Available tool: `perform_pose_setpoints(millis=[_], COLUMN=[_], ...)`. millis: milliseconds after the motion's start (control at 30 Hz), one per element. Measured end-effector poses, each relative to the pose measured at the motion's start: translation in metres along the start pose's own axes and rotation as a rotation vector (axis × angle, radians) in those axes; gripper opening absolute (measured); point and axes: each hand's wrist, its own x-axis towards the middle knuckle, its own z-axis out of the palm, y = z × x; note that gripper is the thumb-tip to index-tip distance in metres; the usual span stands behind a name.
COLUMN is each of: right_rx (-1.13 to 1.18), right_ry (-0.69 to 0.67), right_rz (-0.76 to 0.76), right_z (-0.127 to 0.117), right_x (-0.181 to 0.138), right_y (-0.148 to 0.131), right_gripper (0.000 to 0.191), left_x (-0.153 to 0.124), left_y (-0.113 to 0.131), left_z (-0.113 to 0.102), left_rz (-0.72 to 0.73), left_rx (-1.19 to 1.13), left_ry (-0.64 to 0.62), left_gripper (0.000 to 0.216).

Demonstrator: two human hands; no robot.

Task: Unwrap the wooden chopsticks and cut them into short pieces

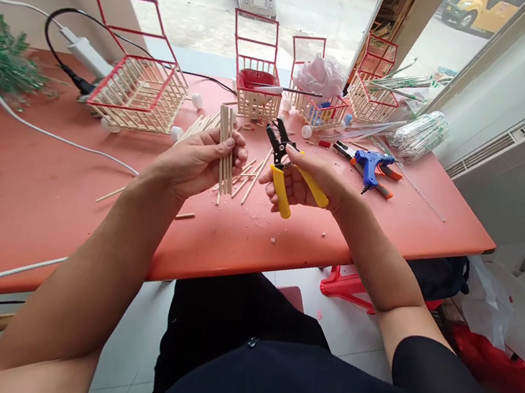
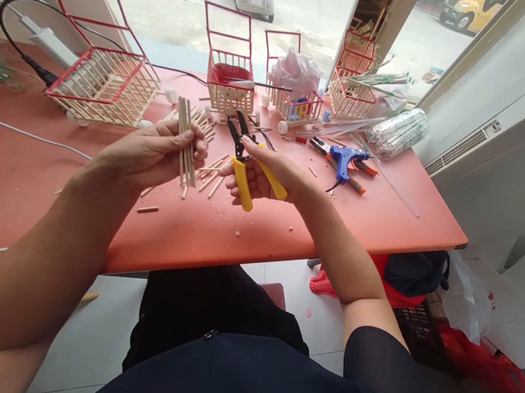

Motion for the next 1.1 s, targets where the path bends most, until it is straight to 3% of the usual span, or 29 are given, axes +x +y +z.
perform_pose_setpoints(millis=[133,367,467,600,733,867,1100], right_rx=[0.110,0.125,0.089,0.058,0.048,0.035,-0.026], right_ry=[-0.062,-0.102,-0.193,-0.266,-0.207,-0.141,0.092], right_rz=[0.086,0.072,0.085,0.095,0.075,0.017,-0.192], right_z=[0.000,0.008,0.008,0.006,0.007,0.010,-0.002], right_x=[0.005,0.001,0.001,0.005,0.004,-0.002,-0.009], right_y=[0.003,0.000,0.001,0.005,0.006,0.002,-0.008], right_gripper=[0.075,0.079,0.081,0.082,0.082,0.080,0.083], left_x=[0.002,0.009,0.010,0.009,0.007,0.007,0.007], left_y=[0.002,-0.006,-0.010,-0.013,-0.017,-0.018,-0.025], left_z=[-0.002,-0.006,-0.002,0.001,0.000,-0.001,0.010], left_rz=[0.000,0.047,0.079,-0.009,-0.046,-0.010,0.204], left_rx=[-0.032,-0.033,-0.067,-0.066,-0.027,0.001,0.006], left_ry=[0.061,0.177,0.135,0.014,-0.069,-0.050,-0.004], left_gripper=[0.016,0.016,0.014,0.006,0.012,0.016,0.021])
